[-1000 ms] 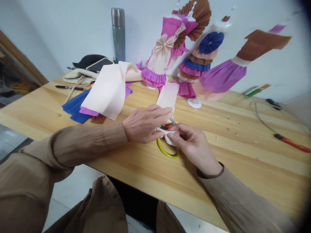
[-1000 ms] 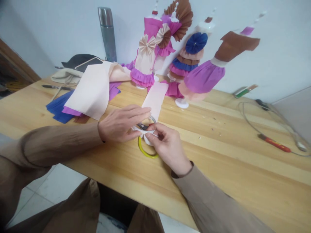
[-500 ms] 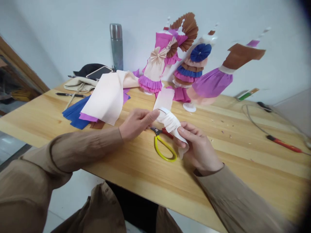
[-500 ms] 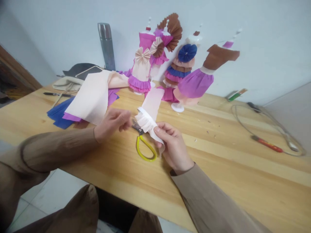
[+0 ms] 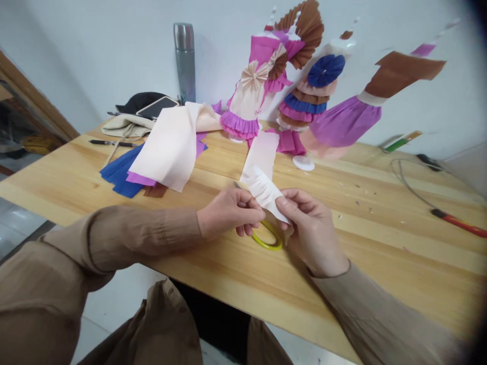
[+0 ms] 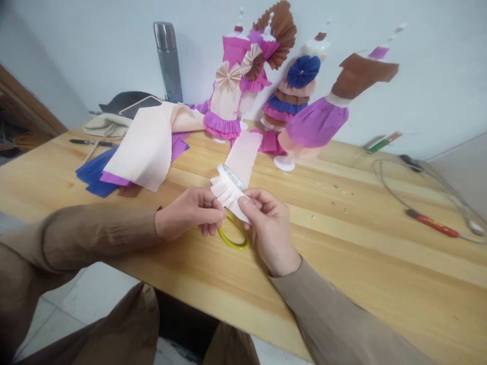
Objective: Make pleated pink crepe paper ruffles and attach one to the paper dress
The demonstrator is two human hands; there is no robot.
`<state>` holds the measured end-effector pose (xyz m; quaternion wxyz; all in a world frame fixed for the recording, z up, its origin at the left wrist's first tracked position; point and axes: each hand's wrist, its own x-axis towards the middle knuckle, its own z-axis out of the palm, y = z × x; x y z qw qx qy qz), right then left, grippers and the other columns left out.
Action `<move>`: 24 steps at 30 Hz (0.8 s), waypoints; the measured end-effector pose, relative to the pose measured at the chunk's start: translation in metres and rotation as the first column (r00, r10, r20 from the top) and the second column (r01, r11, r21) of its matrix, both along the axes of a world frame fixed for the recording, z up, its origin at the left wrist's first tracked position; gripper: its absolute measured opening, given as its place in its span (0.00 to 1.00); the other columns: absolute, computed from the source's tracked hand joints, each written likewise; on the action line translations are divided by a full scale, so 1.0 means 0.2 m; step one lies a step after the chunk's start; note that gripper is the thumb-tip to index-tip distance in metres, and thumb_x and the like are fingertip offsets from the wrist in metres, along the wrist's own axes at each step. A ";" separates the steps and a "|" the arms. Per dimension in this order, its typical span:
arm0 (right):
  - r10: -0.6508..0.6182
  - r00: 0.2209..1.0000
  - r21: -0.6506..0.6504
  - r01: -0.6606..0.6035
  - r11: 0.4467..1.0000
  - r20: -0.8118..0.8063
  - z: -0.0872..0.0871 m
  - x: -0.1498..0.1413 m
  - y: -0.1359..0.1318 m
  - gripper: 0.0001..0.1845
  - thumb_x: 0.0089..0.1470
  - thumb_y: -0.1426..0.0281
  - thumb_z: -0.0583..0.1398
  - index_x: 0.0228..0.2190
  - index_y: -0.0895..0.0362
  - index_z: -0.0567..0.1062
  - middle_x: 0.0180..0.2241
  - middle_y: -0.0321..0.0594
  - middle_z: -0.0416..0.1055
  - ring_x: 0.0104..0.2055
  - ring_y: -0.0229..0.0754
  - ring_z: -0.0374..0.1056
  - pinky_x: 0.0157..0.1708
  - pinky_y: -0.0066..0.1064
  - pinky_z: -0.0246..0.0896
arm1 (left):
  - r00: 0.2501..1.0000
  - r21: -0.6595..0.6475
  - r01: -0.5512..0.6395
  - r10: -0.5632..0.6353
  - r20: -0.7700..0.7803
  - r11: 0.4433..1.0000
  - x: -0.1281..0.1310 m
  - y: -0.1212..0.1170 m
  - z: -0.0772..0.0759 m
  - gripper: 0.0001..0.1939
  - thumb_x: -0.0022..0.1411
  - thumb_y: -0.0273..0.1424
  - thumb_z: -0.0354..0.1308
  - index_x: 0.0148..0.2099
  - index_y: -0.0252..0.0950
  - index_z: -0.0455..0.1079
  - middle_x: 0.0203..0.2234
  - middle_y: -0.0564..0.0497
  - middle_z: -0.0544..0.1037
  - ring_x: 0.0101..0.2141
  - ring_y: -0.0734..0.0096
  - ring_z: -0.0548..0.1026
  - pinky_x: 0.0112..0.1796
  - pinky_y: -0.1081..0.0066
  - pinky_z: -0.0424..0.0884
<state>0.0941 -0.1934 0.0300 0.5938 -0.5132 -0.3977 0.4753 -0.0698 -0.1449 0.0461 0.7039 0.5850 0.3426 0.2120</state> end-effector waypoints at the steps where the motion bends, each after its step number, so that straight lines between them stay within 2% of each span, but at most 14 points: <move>1: -0.016 1.000 0.014 0.016 1.000 0.016 0.00 0.00 0.00 0.17 0.38 0.61 0.73 0.25 0.56 0.75 0.15 0.29 0.64 0.15 0.29 0.52 0.14 0.24 0.44 | 1.000 0.007 0.002 -0.002 -0.015 1.000 0.00 0.00 0.00 0.07 0.53 0.25 0.59 0.24 0.31 0.66 0.15 0.55 0.71 0.18 0.82 0.70 0.19 0.84 0.67; 4: -0.034 0.999 0.022 0.034 0.999 0.022 -0.02 0.01 0.00 0.16 0.39 0.61 0.72 0.26 0.56 0.75 0.15 0.29 0.65 0.15 0.29 0.54 0.15 0.23 0.45 | 1.000 0.006 0.005 -0.005 -0.020 1.000 -0.01 0.00 0.00 0.08 0.51 0.28 0.64 0.29 0.31 0.67 0.17 0.56 0.72 0.19 0.80 0.72 0.19 0.81 0.70; 8: 0.015 1.000 0.004 -0.015 1.000 0.018 -0.03 0.00 -0.02 0.16 0.41 0.62 0.72 0.27 0.57 0.75 0.16 0.29 0.65 0.16 0.29 0.55 0.16 0.23 0.47 | 0.994 -0.054 0.064 -0.059 0.088 0.997 -0.01 0.00 -0.02 0.20 0.46 0.35 0.71 0.38 0.32 0.71 0.25 0.54 0.76 0.21 0.77 0.74 0.20 0.78 0.72; 12: 0.032 0.998 0.007 -0.033 0.999 0.049 -0.05 -0.01 -0.03 0.13 0.45 0.62 0.70 0.28 0.56 0.75 0.16 0.28 0.64 0.16 0.30 0.55 0.17 0.24 0.47 | 0.987 -0.109 0.044 -0.026 0.161 0.993 0.00 0.00 -0.05 0.19 0.43 0.34 0.73 0.33 0.31 0.69 0.20 0.56 0.74 0.19 0.78 0.73 0.19 0.79 0.69; 19: 0.002 0.997 0.028 -0.004 1.000 0.071 -0.09 0.00 -0.02 0.12 0.45 0.63 0.70 0.29 0.55 0.75 0.16 0.27 0.63 0.17 0.30 0.56 0.19 0.24 0.49 | 0.998 -0.063 -0.036 0.039 0.050 0.997 0.01 -0.01 -0.03 0.07 0.51 0.25 0.64 0.27 0.31 0.67 0.15 0.56 0.71 0.16 0.79 0.71 0.17 0.81 0.68; 22: -0.019 0.996 0.035 0.016 0.999 0.083 -0.08 0.00 -0.01 0.12 0.44 0.63 0.70 0.28 0.55 0.75 0.16 0.27 0.64 0.17 0.30 0.55 0.19 0.24 0.49 | 0.998 -0.018 -0.046 0.045 -0.047 0.999 0.02 0.00 -0.02 0.07 0.54 0.24 0.60 0.26 0.31 0.66 0.14 0.56 0.71 0.16 0.79 0.71 0.18 0.80 0.68; 24: -0.035 0.995 0.027 0.033 0.999 0.090 -0.08 0.00 -0.01 0.12 0.44 0.62 0.70 0.27 0.55 0.75 0.16 0.28 0.63 0.16 0.30 0.54 0.17 0.24 0.48 | 0.989 0.021 0.002 0.001 -0.145 1.000 0.01 -0.01 -0.01 0.09 0.55 0.26 0.61 0.25 0.32 0.65 0.14 0.57 0.69 0.17 0.78 0.70 0.19 0.79 0.67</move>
